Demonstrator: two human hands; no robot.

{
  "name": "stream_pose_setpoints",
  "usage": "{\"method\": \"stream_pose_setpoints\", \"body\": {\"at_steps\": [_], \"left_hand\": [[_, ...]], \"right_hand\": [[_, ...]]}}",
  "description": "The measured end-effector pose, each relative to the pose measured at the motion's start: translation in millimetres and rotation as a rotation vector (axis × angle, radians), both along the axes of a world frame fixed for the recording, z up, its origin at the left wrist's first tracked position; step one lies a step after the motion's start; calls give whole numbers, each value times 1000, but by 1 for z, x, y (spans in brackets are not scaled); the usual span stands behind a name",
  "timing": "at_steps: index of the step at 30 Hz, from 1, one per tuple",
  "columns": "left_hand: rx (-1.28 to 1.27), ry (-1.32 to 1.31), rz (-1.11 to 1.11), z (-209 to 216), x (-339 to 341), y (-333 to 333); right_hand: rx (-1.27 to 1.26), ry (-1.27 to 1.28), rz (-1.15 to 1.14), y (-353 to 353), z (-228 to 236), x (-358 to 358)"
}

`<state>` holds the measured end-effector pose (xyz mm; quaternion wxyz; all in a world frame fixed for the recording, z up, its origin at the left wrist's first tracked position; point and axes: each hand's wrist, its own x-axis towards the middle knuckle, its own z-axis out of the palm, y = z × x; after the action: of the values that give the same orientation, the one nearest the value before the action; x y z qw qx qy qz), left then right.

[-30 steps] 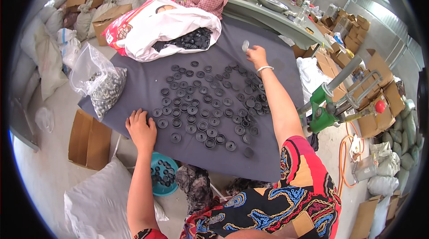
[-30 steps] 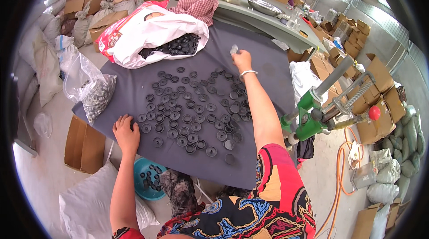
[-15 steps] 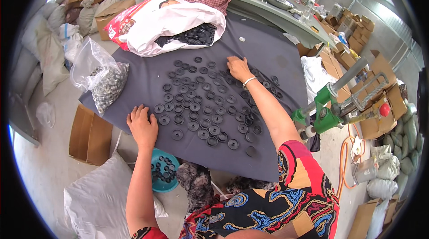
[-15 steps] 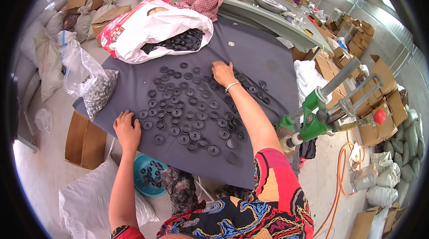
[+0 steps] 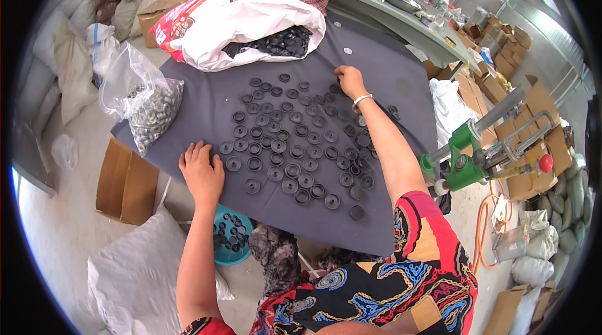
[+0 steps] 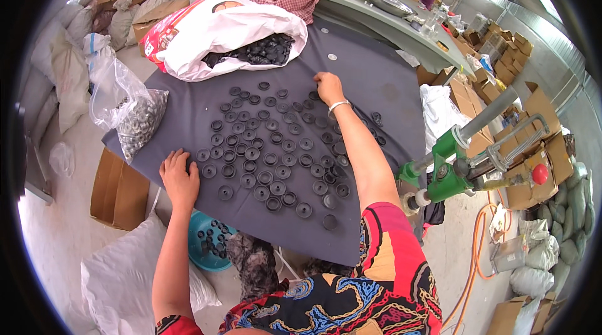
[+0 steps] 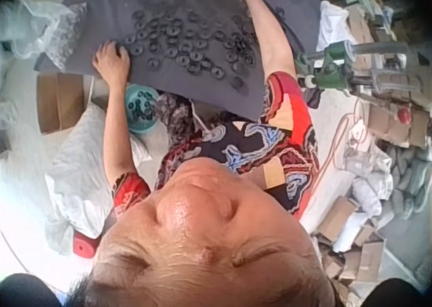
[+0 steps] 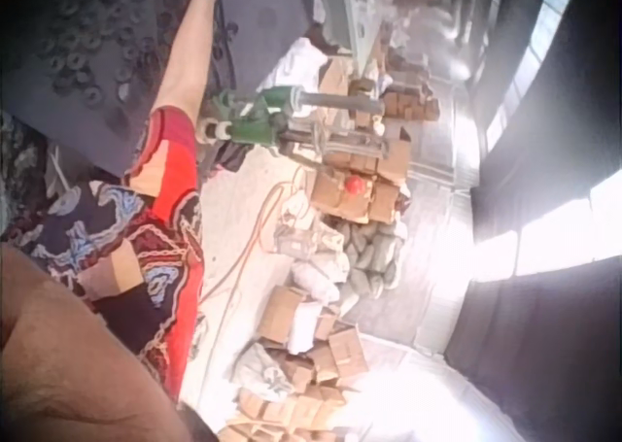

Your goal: The person operates a green manual press machine to process small black circular objects. They place each object under the press, pull a red handle to activate the mechanism, and then remove the processed item. The person also gathers and organizes the finished objects on the table.

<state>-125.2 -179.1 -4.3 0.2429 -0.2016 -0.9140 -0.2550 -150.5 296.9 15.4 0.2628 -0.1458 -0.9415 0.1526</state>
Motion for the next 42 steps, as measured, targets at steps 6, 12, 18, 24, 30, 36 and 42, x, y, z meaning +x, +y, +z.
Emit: {"method": "stream_pose_setpoints", "body": {"at_steps": [6, 12, 18, 24, 30, 36, 42], "left_hand": [[-13, -4, 1, 4, 1, 2], [-16, 0, 15, 0, 1, 0], [0, -6, 6, 2, 1, -1], [-6, -1, -7, 0, -2, 2], [-13, 2, 6, -1, 0, -1], [-19, 5, 14, 0, 0, 0], [-24, 14, 4, -2, -2, 1]], "right_hand": [[-172, 81, -8, -16, 0, -21], [34, -16, 45, -38, 1, 2], [74, -454, 23, -95, -3, 12], [31, -410, 21, -115, -2, -5], [92, -321, -203, -85, 26, 43], [148, -276, -233, -45, -7, 78], [274, -188, -205, 0, -9, 62]]}}
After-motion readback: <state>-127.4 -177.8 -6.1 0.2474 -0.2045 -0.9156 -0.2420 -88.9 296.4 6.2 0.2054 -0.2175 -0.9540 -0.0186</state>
